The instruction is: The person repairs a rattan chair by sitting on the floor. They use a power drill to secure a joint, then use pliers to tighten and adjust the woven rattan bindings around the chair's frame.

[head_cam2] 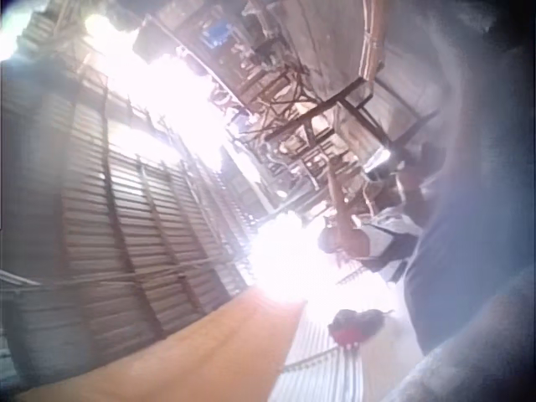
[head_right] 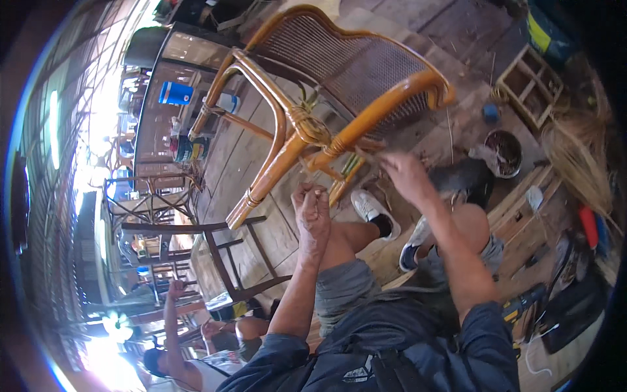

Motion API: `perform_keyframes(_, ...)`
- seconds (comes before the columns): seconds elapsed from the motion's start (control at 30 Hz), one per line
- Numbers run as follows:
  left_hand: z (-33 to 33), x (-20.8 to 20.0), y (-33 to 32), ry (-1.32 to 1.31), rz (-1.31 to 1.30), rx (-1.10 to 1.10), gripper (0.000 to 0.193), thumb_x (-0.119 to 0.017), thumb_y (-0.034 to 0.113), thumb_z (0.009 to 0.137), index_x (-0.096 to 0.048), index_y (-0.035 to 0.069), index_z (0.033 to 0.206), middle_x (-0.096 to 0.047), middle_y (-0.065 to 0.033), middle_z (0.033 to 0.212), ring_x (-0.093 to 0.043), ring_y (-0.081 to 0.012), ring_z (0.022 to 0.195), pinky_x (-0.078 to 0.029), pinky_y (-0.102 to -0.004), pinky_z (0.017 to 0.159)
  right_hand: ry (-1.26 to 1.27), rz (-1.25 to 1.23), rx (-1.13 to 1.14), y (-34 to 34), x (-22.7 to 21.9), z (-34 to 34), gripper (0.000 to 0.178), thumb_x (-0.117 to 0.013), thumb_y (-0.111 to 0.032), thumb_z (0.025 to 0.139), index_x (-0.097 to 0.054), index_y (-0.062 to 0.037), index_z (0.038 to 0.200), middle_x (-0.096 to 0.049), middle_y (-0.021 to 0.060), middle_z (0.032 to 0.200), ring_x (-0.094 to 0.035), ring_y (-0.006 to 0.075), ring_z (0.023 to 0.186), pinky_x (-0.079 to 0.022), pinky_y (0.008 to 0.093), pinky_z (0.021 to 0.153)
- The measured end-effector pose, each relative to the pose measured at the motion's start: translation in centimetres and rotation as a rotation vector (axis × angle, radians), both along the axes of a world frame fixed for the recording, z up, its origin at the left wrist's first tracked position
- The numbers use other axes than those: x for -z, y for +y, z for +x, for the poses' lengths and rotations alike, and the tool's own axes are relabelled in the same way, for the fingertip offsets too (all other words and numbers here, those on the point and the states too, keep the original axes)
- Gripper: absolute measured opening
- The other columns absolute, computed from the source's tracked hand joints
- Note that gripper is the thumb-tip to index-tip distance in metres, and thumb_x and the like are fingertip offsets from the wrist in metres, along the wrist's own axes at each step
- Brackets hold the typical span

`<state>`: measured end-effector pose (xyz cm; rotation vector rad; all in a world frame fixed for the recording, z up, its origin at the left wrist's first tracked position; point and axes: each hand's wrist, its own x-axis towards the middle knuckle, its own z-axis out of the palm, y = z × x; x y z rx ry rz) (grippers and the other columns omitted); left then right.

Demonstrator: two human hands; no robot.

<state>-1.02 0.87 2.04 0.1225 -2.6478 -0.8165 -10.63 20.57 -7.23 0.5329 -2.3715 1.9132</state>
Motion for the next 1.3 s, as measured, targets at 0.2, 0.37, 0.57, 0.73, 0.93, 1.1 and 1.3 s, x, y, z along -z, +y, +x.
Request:
perform_keyframes(0.2, 0.4, -0.6, 0.5, 0.011, 0.009, 0.032, 0.016, -0.060, 0.007, 0.085, -0.062, 0.002, 0.100, -0.056, -0.0154, 0.105, -0.056, -0.0317, 0.097, -0.048, -0.0362, 0.078, -0.301, 0.434, -0.315, -1.8, 9.6, 6.5, 0.024, -0.059, -0.025, 0.085, -0.067, -0.0122, 0.104, -0.064, 0.0180, 0.091, -0.062, 0.0353, 0.086, -0.049, 0.0409, 0.075)
perform_keyframes(0.37, -0.5, -3.5, -1.4, -0.007, 0.222, -0.088, 0.025, -0.060, 0.011, 0.086, -0.057, 0.001, 0.109, -0.058, -0.0183, 0.102, -0.058, -0.0358, 0.097, -0.049, -0.0395, 0.080, -0.412, 0.575, -0.407, -2.3, 9.3, 5.9, 0.025, -0.059, -0.027, 0.085, -0.067, -0.0110, 0.102, -0.065, 0.0153, 0.090, -0.064, 0.0270, 0.080, -0.049, 0.0370, 0.071)
perform_keyframes(0.57, 2.0, -1.2, -0.9, -0.001, 0.111, -0.126, 0.048, -0.065, 0.019, 0.084, -0.047, 0.000, 0.124, -0.055, -0.0202, 0.113, -0.056, -0.0294, 0.102, -0.048, -0.0377, 0.082, -0.469, 0.169, -0.397, -2.6, -0.9, 6.7, 0.022, -0.057, -0.022, 0.088, -0.064, -0.0022, 0.094, -0.064, 0.0139, 0.081, -0.061, 0.0227, 0.076, -0.047, 0.0343, 0.069)
perform_keyframes(0.73, 4.7, -0.1, 0.4, -0.441, 0.259, -0.020, 0.043, -0.066, 0.020, 0.081, -0.055, 0.002, 0.118, -0.062, -0.0193, 0.104, -0.061, -0.0317, 0.098, -0.048, -0.0368, 0.083, -0.492, -0.070, -0.361, -3.0, -1.4, 7.4, 0.017, -0.060, -0.015, 0.088, -0.063, 0.0007, 0.094, -0.063, 0.0083, 0.081, -0.058, 0.0137, 0.074, -0.046, 0.0283, 0.069)
perform_keyframes(0.93, 5.4, 0.0, 0.1, -0.512, 0.454, 0.010, 0.027, -0.061, 0.018, 0.085, -0.063, -0.002, 0.102, -0.065, -0.0175, 0.097, -0.064, -0.0291, 0.089, -0.050, -0.0339, 0.079, -0.500, 0.008, -0.368, -3.4, -3.2, 9.2, 0.019, -0.061, -0.014, 0.087, -0.062, -0.0002, 0.101, -0.064, 0.0057, 0.081, -0.059, 0.0108, 0.074, -0.047, 0.0250, 0.066)
perform_keyframes(1.1, 7.5, 2.3, 1.5, -0.371, 0.690, 0.112, 0.024, -0.056, 0.015, 0.089, -0.062, -0.002, 0.105, -0.065, -0.0157, 0.093, -0.064, -0.0214, 0.085, -0.050, -0.0309, 0.076, -1.018, -0.463, -0.200, -4.1, 0.0, 10.8, 0.026, -0.060, -0.013, 0.089, -0.058, 0.0010, 0.110, -0.064, 0.0059, 0.083, -0.061, 0.0116, 0.075, -0.050, 0.0243, 0.065)
perform_keyframes(1.3, 9.1, 4.3, 1.5, -0.336, 0.701, -0.006, 0.027, -0.056, 0.015, 0.091, -0.057, -0.002, 0.111, -0.065, -0.0164, 0.091, -0.065, -0.0212, 0.081, -0.051, -0.0311, 0.072, -0.917, -0.577, -0.182, -5.4, -2.1, 14.3, 0.019, -0.058, -0.013, 0.091, -0.059, -0.0001, 0.104, -0.064, 0.0048, 0.082, -0.062, 0.0127, 0.070, -0.051, 0.0238, 0.064)
